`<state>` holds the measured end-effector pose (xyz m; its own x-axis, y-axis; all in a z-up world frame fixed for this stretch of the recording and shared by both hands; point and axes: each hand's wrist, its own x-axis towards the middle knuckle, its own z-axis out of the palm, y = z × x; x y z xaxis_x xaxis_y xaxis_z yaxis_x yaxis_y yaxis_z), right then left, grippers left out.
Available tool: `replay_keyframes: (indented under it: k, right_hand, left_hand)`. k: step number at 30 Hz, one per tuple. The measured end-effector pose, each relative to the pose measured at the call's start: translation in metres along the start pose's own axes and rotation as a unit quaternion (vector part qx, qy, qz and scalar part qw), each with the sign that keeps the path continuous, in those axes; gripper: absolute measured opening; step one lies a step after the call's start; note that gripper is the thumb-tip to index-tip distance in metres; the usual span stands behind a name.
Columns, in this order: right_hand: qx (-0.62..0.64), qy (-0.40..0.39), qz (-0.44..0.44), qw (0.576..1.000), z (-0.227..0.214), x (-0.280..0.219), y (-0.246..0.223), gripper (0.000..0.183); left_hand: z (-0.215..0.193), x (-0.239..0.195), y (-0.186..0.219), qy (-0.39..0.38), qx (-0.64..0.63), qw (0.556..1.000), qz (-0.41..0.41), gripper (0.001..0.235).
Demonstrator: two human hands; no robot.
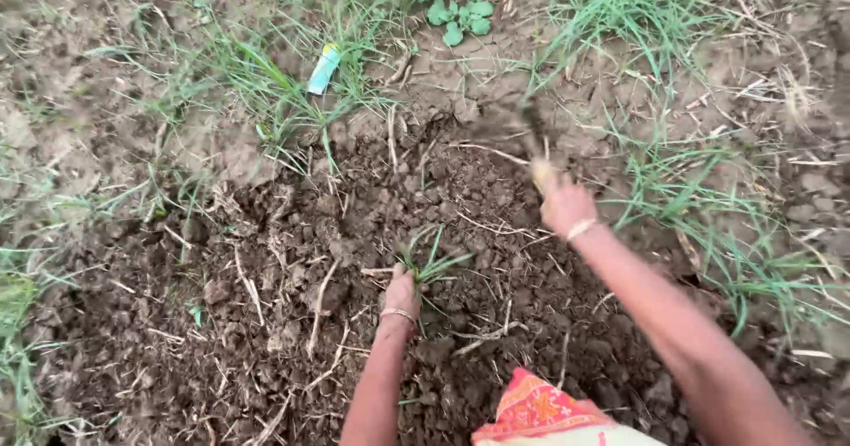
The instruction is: Removing grass and weeds from a patch of tilled soil using a small hand tool.
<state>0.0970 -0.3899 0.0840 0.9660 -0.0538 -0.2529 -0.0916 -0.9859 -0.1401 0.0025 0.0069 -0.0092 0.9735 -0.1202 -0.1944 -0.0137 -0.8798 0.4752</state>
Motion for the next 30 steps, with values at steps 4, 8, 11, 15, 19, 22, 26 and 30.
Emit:
replay_keyframes:
  k: [4,8,11,15,19,22,26,30]
  right_hand:
    - [-0.003,-0.016,-0.069,0.997,0.02,-0.102,0.003,0.068]
    - [0.155,0.118,-0.107,0.975,0.032,-0.207,0.017,0.07]
    - [0.286,0.106,-0.077,0.949,0.033,-0.265,0.049,0.081]
    - [0.399,-0.099,0.217,0.885,-0.062,-0.325,0.063,0.074]
    - [0.363,-0.065,0.202,0.907,-0.139,-0.383,0.091,0.071]
    - [0.249,-0.087,0.213,0.941,-0.164,-0.393,0.1,0.072]
    - [0.255,0.025,0.186,0.949,-0.082,-0.319,0.099,0.063]
    - [0.239,0.156,0.152,0.946,0.045,-0.281,0.055,0.058]
  left_hand:
    - [-0.009,0.008,0.012,0.009,-0.074,0.997,-0.022,0.017]
    - [-0.035,-0.009,0.04,-0.034,-0.292,0.93,-0.222,0.016]
    - [-0.017,-0.001,0.023,-0.041,-0.428,0.864,-0.262,0.018]
    - [-0.018,-0.002,0.017,-0.038,-0.449,0.865,-0.219,0.017]
    - [-0.008,-0.004,0.001,-0.033,-0.335,0.933,-0.125,0.017]
    - [0.002,-0.005,-0.013,0.008,-0.118,0.993,-0.002,0.017]
    - [-0.016,-0.013,0.019,-0.006,-0.003,1.0,-0.003,0.024]
    - [0.015,-0.012,-0.015,0.031,0.002,0.999,-0.029,0.026]
